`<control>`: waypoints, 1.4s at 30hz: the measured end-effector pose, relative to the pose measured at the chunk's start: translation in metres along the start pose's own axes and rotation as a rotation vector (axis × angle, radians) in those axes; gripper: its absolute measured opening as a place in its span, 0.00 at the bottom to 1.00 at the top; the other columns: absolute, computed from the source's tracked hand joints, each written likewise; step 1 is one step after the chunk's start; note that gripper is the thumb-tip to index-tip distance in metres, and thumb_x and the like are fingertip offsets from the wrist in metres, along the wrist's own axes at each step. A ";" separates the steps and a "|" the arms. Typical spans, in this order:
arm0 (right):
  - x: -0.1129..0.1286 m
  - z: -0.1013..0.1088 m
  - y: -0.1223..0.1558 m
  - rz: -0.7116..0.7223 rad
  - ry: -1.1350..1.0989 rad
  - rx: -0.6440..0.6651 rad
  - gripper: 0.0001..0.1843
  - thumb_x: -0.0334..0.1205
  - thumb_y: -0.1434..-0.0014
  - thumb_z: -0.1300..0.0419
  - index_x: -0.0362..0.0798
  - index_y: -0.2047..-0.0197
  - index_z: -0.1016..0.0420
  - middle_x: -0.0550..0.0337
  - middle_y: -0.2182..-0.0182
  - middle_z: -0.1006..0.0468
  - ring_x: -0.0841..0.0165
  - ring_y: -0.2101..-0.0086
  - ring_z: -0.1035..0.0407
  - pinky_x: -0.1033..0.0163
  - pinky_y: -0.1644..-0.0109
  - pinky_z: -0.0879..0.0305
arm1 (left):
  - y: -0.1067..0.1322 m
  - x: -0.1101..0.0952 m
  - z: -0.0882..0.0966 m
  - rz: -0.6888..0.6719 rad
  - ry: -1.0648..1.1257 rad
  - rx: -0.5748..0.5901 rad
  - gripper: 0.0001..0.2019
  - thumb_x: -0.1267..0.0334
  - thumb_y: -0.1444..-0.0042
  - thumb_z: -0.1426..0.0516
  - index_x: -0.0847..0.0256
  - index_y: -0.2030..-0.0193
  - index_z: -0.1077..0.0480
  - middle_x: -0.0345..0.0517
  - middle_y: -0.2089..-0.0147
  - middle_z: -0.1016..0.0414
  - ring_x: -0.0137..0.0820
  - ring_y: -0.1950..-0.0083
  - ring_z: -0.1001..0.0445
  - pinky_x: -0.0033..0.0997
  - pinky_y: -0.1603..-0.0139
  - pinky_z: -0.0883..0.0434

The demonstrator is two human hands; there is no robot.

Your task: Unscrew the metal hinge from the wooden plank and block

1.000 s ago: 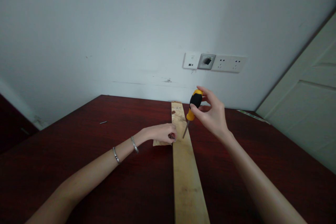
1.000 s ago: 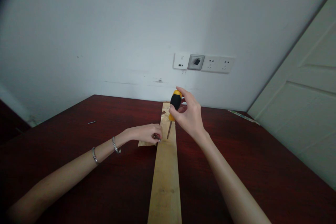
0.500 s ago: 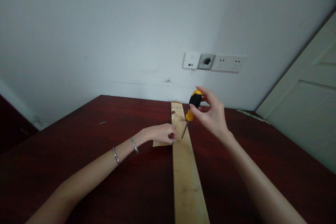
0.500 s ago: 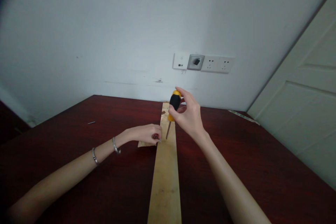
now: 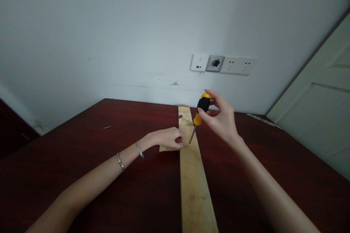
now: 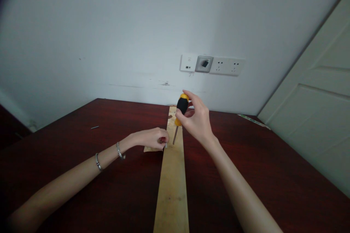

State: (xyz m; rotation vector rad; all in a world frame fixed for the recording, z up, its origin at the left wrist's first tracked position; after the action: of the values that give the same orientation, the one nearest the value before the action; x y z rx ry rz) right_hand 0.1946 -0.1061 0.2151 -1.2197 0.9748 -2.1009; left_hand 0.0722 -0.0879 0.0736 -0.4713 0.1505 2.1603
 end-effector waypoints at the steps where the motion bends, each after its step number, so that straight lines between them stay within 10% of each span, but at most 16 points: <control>1: 0.000 0.001 0.000 0.001 0.001 -0.002 0.30 0.37 0.52 0.39 0.50 0.43 0.32 0.51 0.51 0.27 0.63 0.62 0.30 0.62 0.72 0.25 | 0.000 0.001 0.000 -0.001 0.006 -0.008 0.00 0.70 0.50 0.43 0.64 0.70 0.31 0.41 0.70 0.29 0.25 0.71 0.34 0.24 0.67 0.38; 15: 0.003 0.005 -0.002 0.000 0.010 -0.013 0.30 0.36 0.52 0.39 0.50 0.43 0.32 0.50 0.50 0.27 0.63 0.61 0.30 0.62 0.73 0.25 | 0.011 0.016 0.035 0.063 0.054 -0.182 0.01 0.70 0.54 0.45 0.65 0.73 0.33 0.38 0.74 0.33 0.21 0.74 0.39 0.23 0.72 0.42; 28: 0.008 0.013 -0.003 0.023 0.026 -0.038 0.30 0.38 0.51 0.38 0.49 0.43 0.32 0.50 0.50 0.26 0.62 0.61 0.29 0.61 0.73 0.25 | 0.091 0.109 0.101 0.442 0.338 -0.407 0.07 0.65 0.55 0.44 0.65 0.69 0.35 0.43 0.71 0.25 0.25 0.70 0.28 0.22 0.70 0.34; 36: 0.008 0.013 -0.002 0.016 0.034 -0.036 0.30 0.40 0.51 0.37 0.50 0.43 0.31 0.50 0.52 0.25 0.61 0.61 0.28 0.60 0.72 0.24 | 0.178 0.138 0.111 0.626 -0.137 -0.119 0.02 0.69 0.57 0.45 0.64 0.73 0.34 0.38 0.77 0.31 0.22 0.77 0.36 0.22 0.75 0.43; 42: 0.009 0.011 -0.002 0.028 0.068 -0.047 0.31 0.44 0.51 0.36 0.48 0.43 0.30 0.51 0.54 0.24 0.62 0.62 0.28 0.60 0.72 0.22 | 0.234 0.153 0.080 0.706 -0.456 0.243 0.05 0.73 0.58 0.46 0.64 0.73 0.29 0.43 0.74 0.27 0.26 0.74 0.35 0.25 0.72 0.41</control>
State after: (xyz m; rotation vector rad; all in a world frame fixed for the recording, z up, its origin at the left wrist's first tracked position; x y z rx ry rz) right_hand 0.1999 -0.1147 0.2253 -1.1573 1.0710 -2.1204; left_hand -0.2190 -0.0894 0.0733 0.2695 0.3584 2.8209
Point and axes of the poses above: each hand's wrist, its own y-axis away from the middle knuckle, its own z-axis out of the back of the hand, x = y × z, the point moved 9 cm from there along -y, towards the middle knuckle
